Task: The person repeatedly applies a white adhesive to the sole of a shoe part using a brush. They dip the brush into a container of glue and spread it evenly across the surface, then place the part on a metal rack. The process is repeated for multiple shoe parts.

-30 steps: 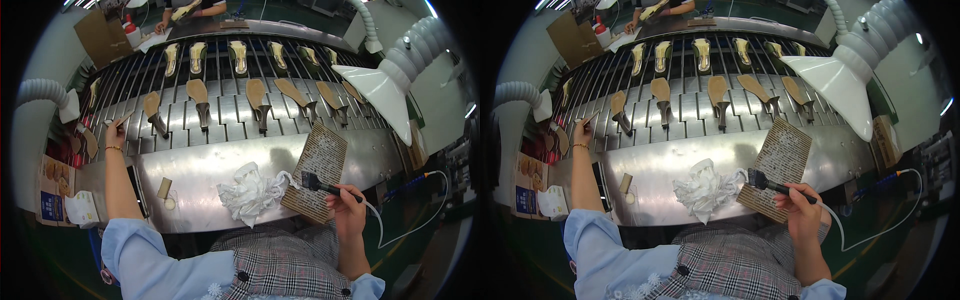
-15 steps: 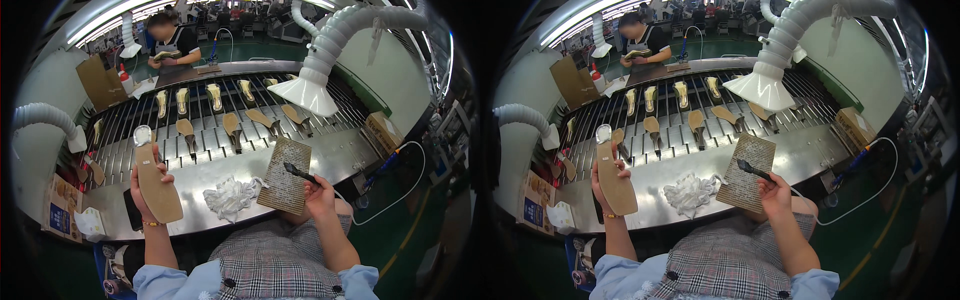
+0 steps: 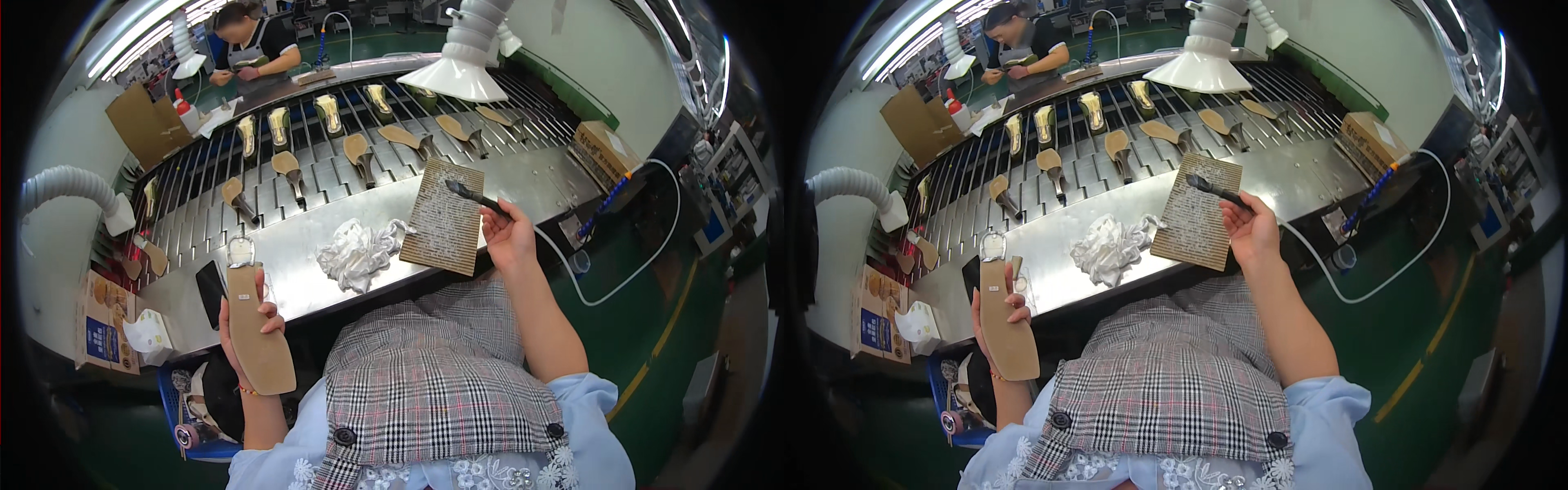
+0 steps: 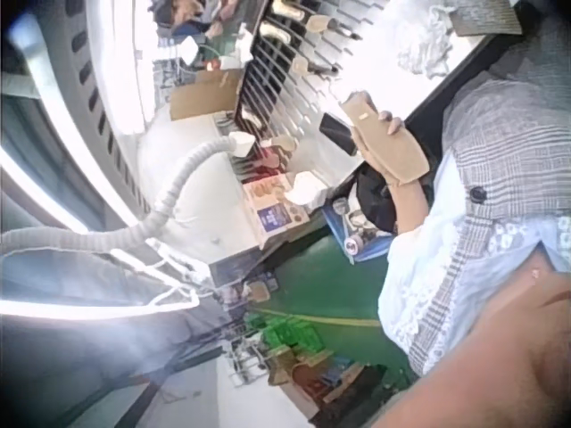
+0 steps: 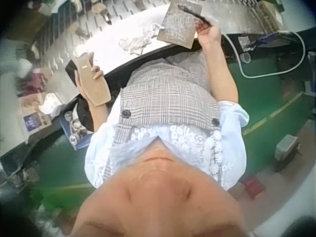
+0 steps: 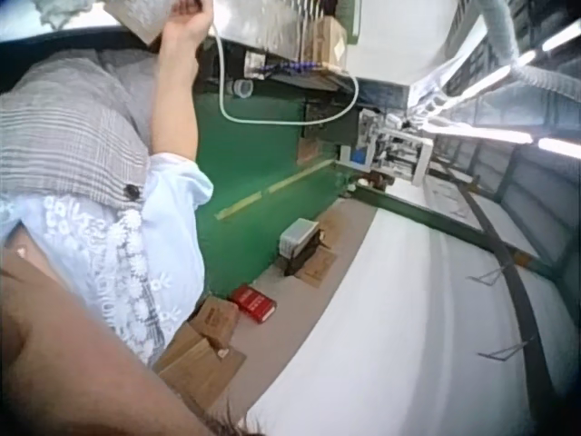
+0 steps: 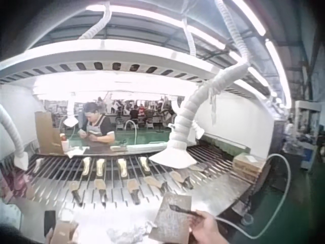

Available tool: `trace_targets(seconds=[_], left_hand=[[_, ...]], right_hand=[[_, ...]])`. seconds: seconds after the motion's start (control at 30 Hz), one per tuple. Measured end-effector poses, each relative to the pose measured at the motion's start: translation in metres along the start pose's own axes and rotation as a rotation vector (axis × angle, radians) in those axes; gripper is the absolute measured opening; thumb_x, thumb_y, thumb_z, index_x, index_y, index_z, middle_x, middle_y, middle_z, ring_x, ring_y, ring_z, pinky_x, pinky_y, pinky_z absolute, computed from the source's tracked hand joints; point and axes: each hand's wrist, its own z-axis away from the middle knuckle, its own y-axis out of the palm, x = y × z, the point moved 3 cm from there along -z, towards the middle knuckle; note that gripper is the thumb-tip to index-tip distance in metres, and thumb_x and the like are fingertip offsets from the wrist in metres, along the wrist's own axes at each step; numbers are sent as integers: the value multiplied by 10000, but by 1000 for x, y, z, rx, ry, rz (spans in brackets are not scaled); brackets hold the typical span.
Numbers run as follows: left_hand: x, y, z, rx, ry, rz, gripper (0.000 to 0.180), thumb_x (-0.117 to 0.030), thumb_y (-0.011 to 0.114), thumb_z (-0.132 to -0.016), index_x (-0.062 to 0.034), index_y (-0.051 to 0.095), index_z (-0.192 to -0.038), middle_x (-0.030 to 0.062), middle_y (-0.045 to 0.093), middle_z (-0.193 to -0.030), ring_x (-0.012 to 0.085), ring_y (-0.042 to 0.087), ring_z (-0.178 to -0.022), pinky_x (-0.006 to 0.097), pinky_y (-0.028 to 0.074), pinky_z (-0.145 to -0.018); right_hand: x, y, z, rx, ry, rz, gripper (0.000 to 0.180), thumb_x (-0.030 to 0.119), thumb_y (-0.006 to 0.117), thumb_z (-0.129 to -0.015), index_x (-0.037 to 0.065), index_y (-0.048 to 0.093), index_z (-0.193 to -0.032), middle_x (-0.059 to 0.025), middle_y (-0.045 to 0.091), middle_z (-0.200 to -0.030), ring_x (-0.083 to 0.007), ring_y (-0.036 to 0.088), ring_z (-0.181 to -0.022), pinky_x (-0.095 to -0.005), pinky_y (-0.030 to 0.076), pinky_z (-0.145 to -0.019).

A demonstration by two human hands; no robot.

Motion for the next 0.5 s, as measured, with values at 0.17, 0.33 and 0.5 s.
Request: trace_targets(seconds=[0.17,0.33,0.5], left_hand=[[1,9,-26,-22,7,-43,554,-368,402,-1010,-107,294,-1487,152,402,-1484,212,561,-854,278,463,-642],[32,11,-48,-10,-68,-49,580,-346,436,-998,-111,265,-1500,150,344,-1520,201,516,-864,263,449,-620],[51,-7,-55,-125,-142,-77,614,-337,459,-988,-111,230,-1510,153,347,-1519,198,506,-848,264,445,-611]], right_hand=[[25,5,-7,26,-14,12,129,140,604,-897,14,591,-926,-189,688,-839,-213,661,-694,-285,556,-642],[37,-11,-11,4,-25,45,164,128,600,-888,-11,554,-964,-213,674,-869,-229,653,-729,-298,554,-690],[34,-30,-24,15,18,26,174,142,612,-880,-31,602,-901,-199,694,-813,-206,667,-678,-278,557,-655]])
